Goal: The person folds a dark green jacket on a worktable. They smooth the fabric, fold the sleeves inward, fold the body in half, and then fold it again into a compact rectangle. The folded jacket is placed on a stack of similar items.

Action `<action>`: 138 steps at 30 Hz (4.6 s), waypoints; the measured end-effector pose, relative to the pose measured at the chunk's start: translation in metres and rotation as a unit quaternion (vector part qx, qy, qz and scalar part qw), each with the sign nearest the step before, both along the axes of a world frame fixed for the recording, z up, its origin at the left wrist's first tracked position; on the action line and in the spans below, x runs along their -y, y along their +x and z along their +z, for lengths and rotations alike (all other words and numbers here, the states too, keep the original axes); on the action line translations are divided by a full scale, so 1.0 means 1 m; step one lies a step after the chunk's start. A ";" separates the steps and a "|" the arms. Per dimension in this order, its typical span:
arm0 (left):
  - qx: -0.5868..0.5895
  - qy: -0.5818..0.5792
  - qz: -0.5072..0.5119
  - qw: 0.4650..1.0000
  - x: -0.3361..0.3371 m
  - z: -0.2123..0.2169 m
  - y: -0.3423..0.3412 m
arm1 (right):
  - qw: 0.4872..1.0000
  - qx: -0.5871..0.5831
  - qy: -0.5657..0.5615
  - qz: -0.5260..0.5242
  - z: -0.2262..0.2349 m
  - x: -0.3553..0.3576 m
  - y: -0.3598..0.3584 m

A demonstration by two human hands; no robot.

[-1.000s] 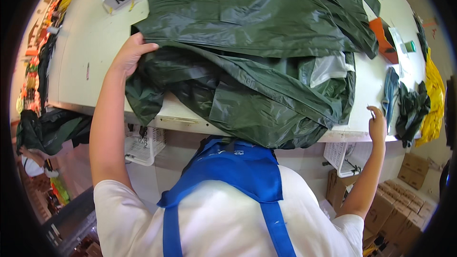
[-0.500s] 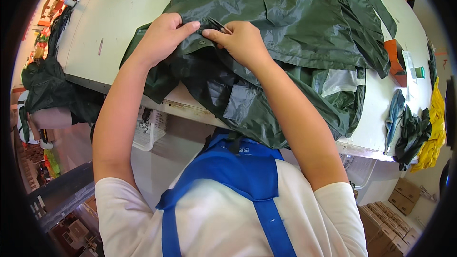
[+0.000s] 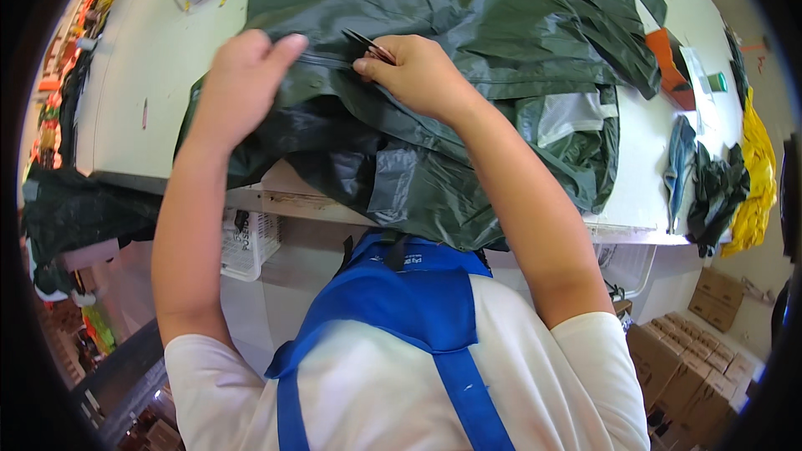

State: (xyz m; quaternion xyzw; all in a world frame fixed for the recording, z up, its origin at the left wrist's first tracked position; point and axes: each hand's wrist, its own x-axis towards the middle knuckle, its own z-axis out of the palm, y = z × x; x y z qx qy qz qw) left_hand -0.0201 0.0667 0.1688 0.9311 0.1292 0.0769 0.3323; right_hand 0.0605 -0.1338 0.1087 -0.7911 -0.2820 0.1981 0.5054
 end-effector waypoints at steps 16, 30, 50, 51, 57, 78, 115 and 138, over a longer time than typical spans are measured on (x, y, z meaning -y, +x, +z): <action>-0.044 -0.477 0.108 0.871 -0.181 0.007 -0.006 | 0.890 -0.094 -0.371 -0.248 -0.020 0.392 0.035; -0.085 -0.078 -0.354 0.928 0.136 -0.144 0.071 | 0.944 0.037 -0.319 -0.074 -0.098 0.305 0.059; -0.356 -0.023 -0.241 0.902 0.218 -0.225 0.126 | 0.929 -0.143 -0.338 -0.047 -0.137 0.307 0.101; -0.374 -0.014 -0.248 0.893 0.218 -0.224 0.131 | 0.926 -0.163 -0.339 -0.045 -0.137 0.307 0.107; -0.420 0.011 -0.259 0.869 0.219 -0.225 0.140 | 0.921 -0.220 -0.317 -0.060 -0.138 0.307 0.111; -0.357 -0.005 -0.216 0.909 0.211 -0.215 0.117 | 0.959 -0.128 -0.210 -0.143 -0.142 0.325 0.114; -0.070 0.056 -0.180 0.980 0.014 -0.193 0.038 | 0.973 0.036 -0.219 -0.057 -0.145 0.120 0.024; -0.300 -0.053 -0.148 0.941 -0.090 -0.220 0.055 | 0.928 -0.054 -0.365 -0.048 -0.148 0.096 0.039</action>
